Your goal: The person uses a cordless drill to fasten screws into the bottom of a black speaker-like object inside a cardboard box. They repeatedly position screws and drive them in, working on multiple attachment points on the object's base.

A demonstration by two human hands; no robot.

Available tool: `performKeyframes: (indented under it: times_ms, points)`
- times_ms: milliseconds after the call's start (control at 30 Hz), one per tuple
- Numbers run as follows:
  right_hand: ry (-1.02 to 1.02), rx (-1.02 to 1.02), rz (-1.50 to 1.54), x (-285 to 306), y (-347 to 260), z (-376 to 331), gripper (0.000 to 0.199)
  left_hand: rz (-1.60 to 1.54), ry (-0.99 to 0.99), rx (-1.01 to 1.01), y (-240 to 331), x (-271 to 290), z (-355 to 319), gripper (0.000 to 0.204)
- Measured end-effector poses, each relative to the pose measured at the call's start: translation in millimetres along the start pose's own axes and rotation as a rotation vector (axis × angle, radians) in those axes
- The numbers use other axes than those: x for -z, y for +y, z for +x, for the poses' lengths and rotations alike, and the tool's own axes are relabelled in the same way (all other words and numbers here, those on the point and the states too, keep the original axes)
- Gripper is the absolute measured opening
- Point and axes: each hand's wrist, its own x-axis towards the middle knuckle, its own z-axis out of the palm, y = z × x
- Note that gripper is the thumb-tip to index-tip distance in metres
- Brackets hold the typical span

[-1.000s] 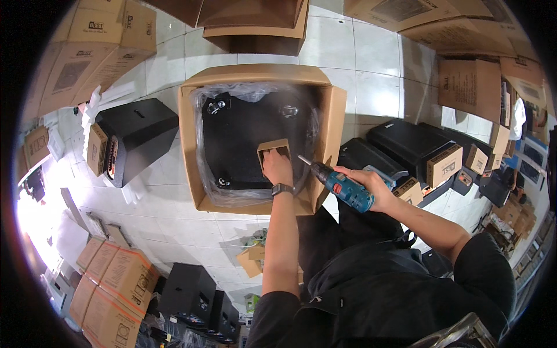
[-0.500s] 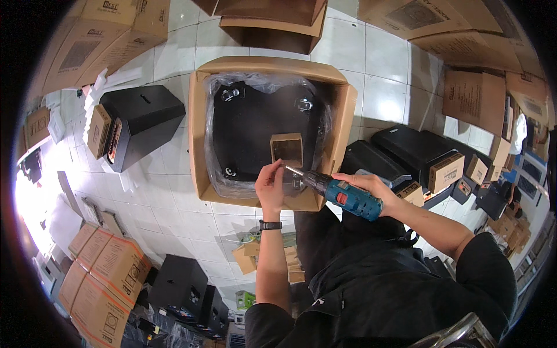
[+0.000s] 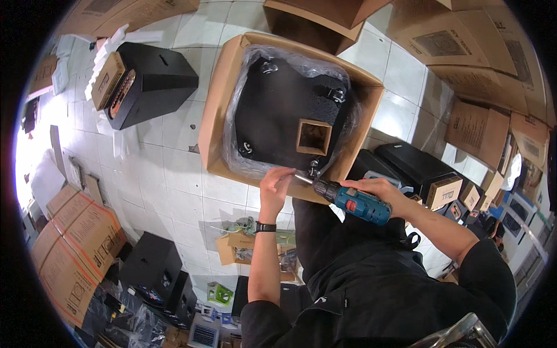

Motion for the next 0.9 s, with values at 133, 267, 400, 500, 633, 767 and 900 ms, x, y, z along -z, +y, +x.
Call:
performKeyframes:
  times_ms: [133,267,400,500,633,767,900]
  points:
    - [-0.171,0.035,-0.047,9,-16,27,0.088,0.271,-0.109,-0.244,-8,28,-17,0.016]
    - [-0.324,-0.015,-0.063,17,-26,61,0.087,0.352,-0.061,-0.361,-19,39,-31,0.014]
    - [-0.317,0.024,0.091,19,-21,88,0.086,0.342,0.087,-0.39,-31,54,-23,0.016]
    - [-0.279,-0.062,0.339,19,-21,96,0.084,0.156,0.18,-0.305,-40,61,-17,0.017]
    - [-0.273,-0.501,0.445,26,30,83,0.096,-0.367,0.172,0.003,-42,66,-9,0.012]
    - [-0.266,-0.495,0.532,18,4,97,0.096,-0.943,0.143,0.238,-76,70,-16,0.013]
    - [-0.18,-0.258,0.493,-12,-25,108,0.094,-1.571,0.303,0.382,-79,23,6,0.017]
